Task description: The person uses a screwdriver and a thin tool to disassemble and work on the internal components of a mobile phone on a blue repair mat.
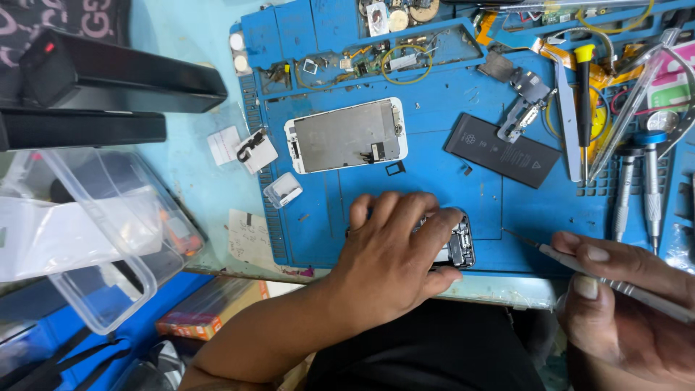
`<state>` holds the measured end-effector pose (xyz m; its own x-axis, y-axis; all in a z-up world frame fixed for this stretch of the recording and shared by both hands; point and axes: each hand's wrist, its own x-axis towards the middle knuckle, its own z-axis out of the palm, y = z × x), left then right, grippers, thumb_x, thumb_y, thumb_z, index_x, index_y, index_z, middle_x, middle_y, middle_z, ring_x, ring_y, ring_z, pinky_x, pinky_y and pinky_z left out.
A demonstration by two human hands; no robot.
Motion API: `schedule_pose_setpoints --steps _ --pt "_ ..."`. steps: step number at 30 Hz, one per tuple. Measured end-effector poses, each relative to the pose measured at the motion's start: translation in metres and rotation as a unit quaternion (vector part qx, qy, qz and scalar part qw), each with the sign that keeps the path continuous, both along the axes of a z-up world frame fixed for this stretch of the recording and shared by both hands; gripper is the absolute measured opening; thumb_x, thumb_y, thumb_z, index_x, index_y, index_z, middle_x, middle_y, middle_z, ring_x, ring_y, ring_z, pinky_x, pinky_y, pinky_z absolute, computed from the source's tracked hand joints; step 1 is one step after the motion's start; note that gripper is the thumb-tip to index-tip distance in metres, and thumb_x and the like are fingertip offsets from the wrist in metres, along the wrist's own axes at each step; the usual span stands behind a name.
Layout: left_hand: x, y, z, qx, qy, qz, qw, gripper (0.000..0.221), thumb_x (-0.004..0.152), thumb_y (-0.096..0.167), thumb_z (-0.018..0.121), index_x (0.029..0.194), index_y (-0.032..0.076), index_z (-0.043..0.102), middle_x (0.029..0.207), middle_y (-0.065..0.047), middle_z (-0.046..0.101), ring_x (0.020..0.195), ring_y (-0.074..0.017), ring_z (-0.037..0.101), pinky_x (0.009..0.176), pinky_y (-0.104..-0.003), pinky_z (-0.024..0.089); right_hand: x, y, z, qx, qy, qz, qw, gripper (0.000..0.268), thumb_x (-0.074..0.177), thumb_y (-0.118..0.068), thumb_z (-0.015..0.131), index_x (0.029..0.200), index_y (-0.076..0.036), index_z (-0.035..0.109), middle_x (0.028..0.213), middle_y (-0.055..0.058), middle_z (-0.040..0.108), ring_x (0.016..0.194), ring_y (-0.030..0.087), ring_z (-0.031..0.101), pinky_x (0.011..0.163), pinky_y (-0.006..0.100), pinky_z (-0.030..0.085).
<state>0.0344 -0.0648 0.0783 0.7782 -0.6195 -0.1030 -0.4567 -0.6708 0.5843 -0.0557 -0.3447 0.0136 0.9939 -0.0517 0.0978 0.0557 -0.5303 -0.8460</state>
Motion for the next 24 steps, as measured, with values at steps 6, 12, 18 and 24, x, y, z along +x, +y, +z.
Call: schedule_pose_setpoints --steps 6,12,18,24 --pt "-0.003 -0.003 -0.004 -0.011 0.019 0.009 1.0 0.073 0.078 0.035 0.087 0.137 0.007 0.057 0.123 -0.008 0.055 0.114 -0.0259 0.051 0.1 -0.045 0.032 -0.01 0.02 0.006 0.105 0.001 -0.065 0.992 0.011 0.106 0.004 0.069 0.113 0.01 0.063 0.11 0.018 0.072 0.109 0.023 0.075 0.098 0.026 0.063" --pt "-0.014 -0.003 -0.003 -0.025 -0.015 0.022 0.999 0.07 0.079 0.031 0.088 0.137 0.006 0.056 0.125 -0.009 0.055 0.115 -0.0247 0.054 0.103 -0.045 0.032 -0.019 0.021 0.001 0.1 -0.028 -0.056 0.993 0.004 0.109 0.004 0.066 0.107 0.006 0.063 0.111 0.017 0.072 0.111 0.024 0.078 0.101 0.028 0.066" --pt "-0.02 -0.004 -0.005 -0.028 -0.04 0.027 0.998 0.068 0.081 0.029 0.089 0.137 0.009 0.057 0.125 -0.008 0.053 0.112 -0.0239 0.056 0.103 -0.045 0.032 -0.021 0.01 -0.024 0.08 -0.043 -0.059 0.994 0.009 0.109 0.004 0.068 0.109 0.012 0.064 0.108 0.021 0.073 0.1 0.026 0.077 0.091 0.027 0.064" --pt "-0.02 -0.004 -0.009 -0.027 -0.039 0.027 0.998 0.071 0.079 0.031 0.09 0.137 0.008 0.057 0.124 -0.009 0.053 0.111 -0.0234 0.056 0.102 -0.045 0.032 -0.019 0.015 -0.03 0.101 -0.11 -0.042 0.988 0.01 0.11 0.004 0.065 0.105 0.01 0.06 0.109 0.021 0.072 0.106 0.028 0.08 0.098 0.03 0.069"
